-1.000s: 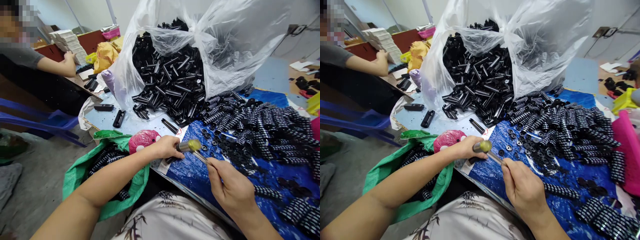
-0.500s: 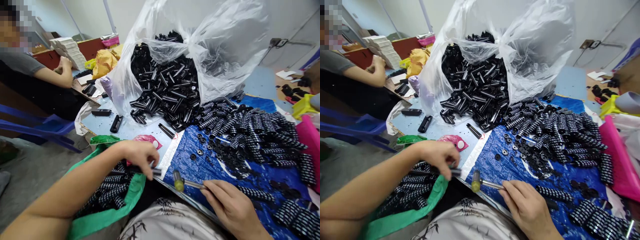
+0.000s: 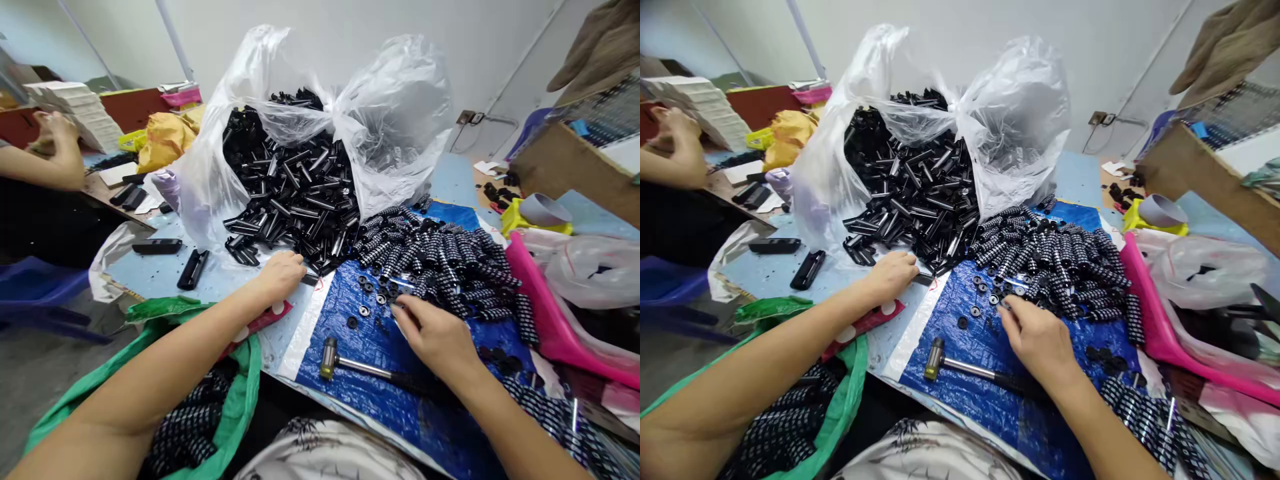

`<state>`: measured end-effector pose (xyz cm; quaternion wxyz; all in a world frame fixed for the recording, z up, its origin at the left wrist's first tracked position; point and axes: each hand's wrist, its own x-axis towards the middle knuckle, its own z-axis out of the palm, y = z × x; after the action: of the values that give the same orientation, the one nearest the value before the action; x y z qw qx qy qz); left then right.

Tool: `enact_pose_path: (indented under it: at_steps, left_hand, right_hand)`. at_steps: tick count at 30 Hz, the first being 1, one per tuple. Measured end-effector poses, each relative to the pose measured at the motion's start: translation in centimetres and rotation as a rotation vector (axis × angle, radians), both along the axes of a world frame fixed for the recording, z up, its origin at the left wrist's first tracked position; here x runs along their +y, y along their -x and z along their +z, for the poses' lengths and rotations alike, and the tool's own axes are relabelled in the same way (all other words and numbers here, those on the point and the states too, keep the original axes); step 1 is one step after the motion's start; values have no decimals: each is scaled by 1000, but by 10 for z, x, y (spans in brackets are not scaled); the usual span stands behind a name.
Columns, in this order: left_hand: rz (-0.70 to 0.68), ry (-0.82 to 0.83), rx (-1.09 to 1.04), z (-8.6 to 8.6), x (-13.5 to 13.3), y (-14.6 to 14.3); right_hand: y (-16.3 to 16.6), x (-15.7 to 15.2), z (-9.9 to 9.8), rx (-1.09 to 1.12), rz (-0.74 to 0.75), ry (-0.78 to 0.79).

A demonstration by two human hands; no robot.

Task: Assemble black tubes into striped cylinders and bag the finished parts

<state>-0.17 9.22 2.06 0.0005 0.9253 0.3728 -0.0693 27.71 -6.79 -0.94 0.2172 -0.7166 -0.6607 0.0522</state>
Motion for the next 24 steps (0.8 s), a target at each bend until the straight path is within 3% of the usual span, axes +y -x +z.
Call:
enact_pose_path:
  at_steps: [5,10,14,18,19,22,24]
  left_hand:
    - [73,-30,-158,1,-40,4]
    - [274,278,-561,-4,-71,7]
    - [522,667,-1023,-5,-77,5]
    - [698,1000,-1401,-5,-87,-12]
    - [712,1052,-1457,-3,-89,-19]
    - [711,1157,-1512,13,-93,-41]
    - [677,1179,-1547,27,-97,-47]
  right_hand:
    - [-4,73,0,9,-258,133]
    - [1,102,-7,119,-336,218]
    - [-12,83,-2,330,-333,142]
    - [-3,33,7,654,-222,37]
    - [4,20,8,769,-200,29]
    - [30,-10,10,1423,-189,87]
    - [43,-21,10,1682,-217,135]
